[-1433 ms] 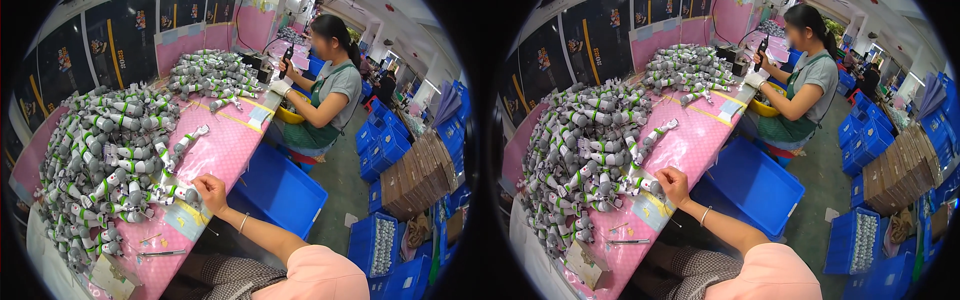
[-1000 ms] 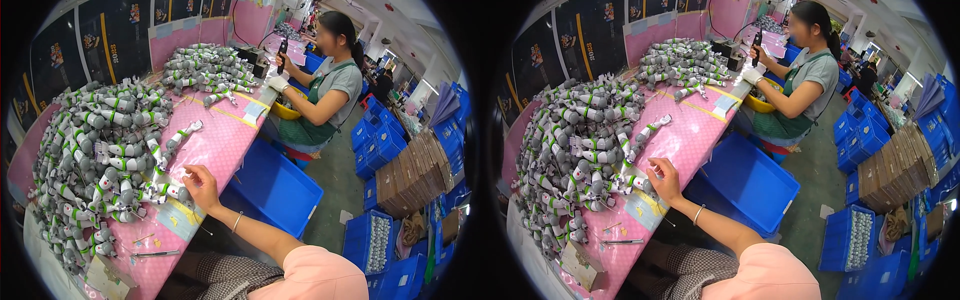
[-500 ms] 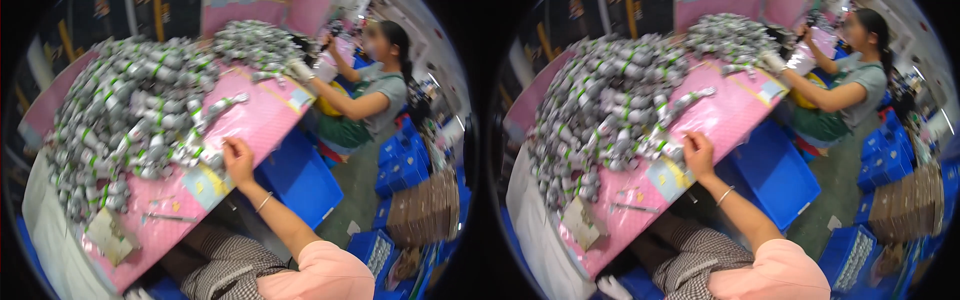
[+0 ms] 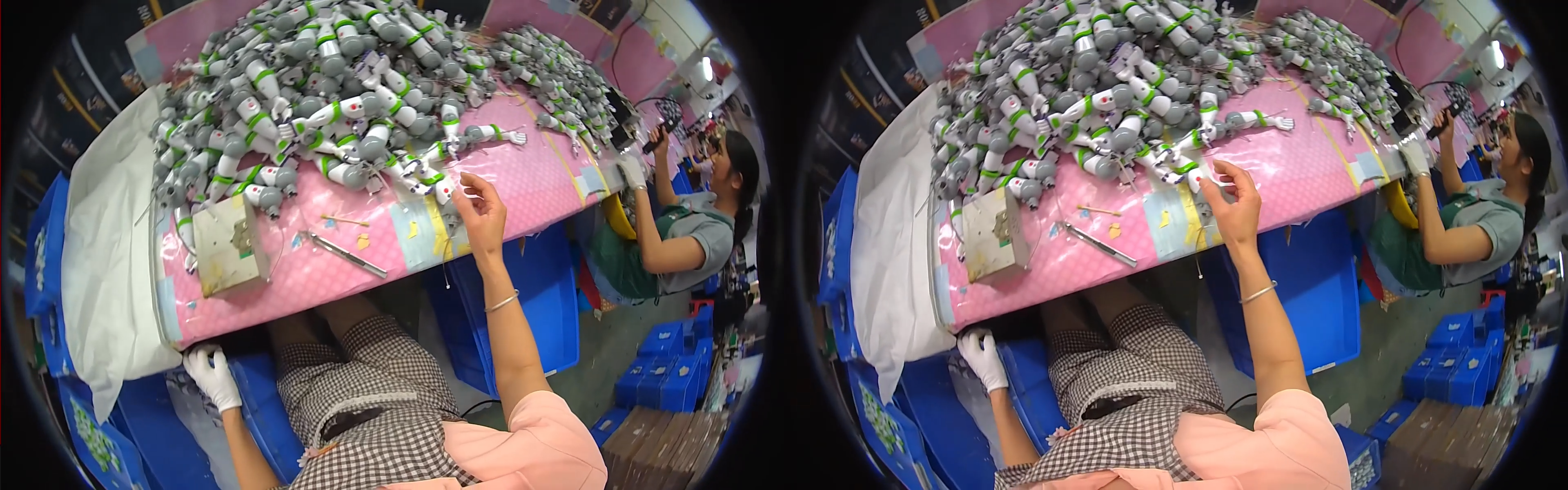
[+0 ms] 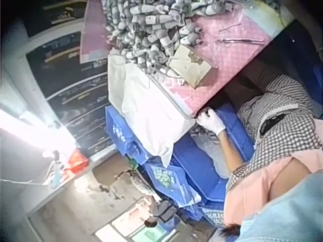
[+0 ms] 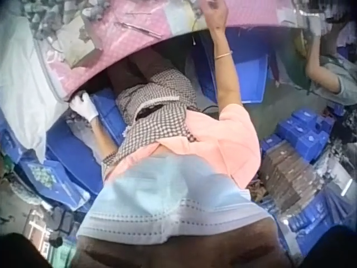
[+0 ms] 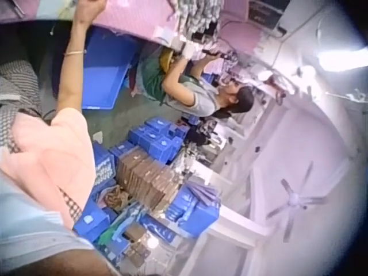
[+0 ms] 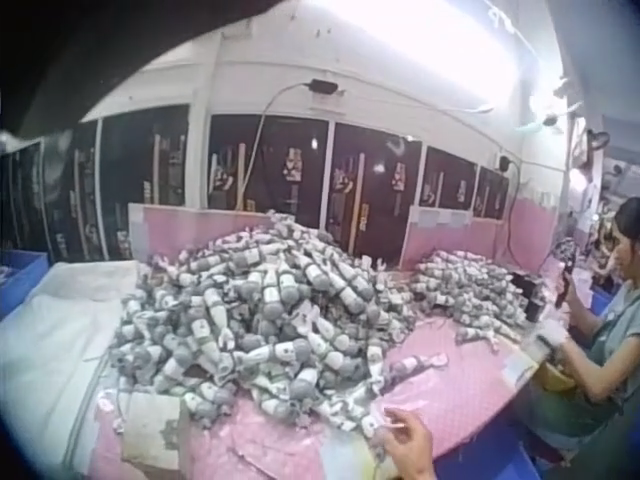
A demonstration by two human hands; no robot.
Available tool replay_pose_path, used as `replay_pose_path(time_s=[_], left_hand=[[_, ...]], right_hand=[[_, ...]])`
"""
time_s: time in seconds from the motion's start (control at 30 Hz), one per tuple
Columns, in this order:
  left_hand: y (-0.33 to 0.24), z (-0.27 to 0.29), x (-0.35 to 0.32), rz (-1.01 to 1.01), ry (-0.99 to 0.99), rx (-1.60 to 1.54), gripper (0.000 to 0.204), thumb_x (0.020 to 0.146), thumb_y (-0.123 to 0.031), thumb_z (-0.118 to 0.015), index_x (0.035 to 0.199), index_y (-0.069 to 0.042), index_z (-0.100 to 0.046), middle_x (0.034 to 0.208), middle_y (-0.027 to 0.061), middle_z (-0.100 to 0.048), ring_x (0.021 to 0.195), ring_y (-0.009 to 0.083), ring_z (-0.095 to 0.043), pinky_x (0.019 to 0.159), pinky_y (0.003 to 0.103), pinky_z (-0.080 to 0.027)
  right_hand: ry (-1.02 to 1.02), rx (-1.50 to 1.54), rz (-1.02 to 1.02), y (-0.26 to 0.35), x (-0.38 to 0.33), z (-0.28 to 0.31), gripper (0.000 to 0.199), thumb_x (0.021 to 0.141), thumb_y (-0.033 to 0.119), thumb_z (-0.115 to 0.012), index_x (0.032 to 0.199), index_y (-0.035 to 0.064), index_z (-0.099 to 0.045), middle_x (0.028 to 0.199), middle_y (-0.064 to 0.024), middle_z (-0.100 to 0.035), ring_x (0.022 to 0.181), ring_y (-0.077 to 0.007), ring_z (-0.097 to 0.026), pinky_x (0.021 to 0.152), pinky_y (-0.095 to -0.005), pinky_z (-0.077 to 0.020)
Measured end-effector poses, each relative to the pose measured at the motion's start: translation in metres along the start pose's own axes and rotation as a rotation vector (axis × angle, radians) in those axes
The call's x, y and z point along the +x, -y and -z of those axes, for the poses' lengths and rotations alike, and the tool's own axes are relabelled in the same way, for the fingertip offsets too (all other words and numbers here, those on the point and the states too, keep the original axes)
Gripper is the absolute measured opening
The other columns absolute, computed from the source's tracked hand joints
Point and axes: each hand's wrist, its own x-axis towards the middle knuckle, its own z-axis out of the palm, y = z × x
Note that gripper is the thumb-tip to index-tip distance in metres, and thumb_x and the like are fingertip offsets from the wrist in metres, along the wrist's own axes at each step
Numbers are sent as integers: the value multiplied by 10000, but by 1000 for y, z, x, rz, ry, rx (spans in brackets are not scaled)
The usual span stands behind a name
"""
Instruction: Inspecting, cleaning, and organizing small plastic toy robots at a factory workbench.
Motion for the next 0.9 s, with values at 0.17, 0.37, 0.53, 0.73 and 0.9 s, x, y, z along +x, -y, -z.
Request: replay_pose_path(time_s=[0.17,0.37,0.53,0.73,0.9], left_hand=[[2,3,2,29,-26,-6,66,734,-95,-598,769,-39,-595,855,97,-598,971,293,-477,905,406,-352],[-36,2,15,103,16,-179,123,793,-103,-613,837,11,-618,887,168,-592,927,326,-492,880,405,-368],[-12,25,-3,-70,-217,-141,218,719,-156,-583,668,47,-644,680,231,-606,665,392,-520,698,482,-397],[-16,8,5,-151,-112,-10,226,762,-170,-573,674,23,-650,681,203,-613,671,380,-523,726,471,-404],[37,-24,33,-667,-351,-264,242,789,-178,-569,661,16,-637,697,200,-608,669,367,-521,685,458,-415]], right_hand=[[277,-560,280,10,-8,-8,549,747,84,-661,1273,51,-508,1122,-122,-583,1023,-192,-539,873,-306,-444],[-14,-404,92,44,-15,26,416,760,65,-622,1170,13,-578,1088,-164,-614,1005,-251,-588,900,-343,-445],[-147,-261,38,7,-6,15,277,780,97,-624,1051,44,-635,940,-94,-663,870,-177,-616,792,-302,-479],[-204,-210,45,6,-7,19,262,766,106,-661,1020,46,-639,866,-82,-662,748,-138,-608,698,-277,-485],[-110,-345,209,15,-17,-8,305,749,109,-658,1047,57,-617,919,-112,-644,771,-234,-628,706,-328,-498]])
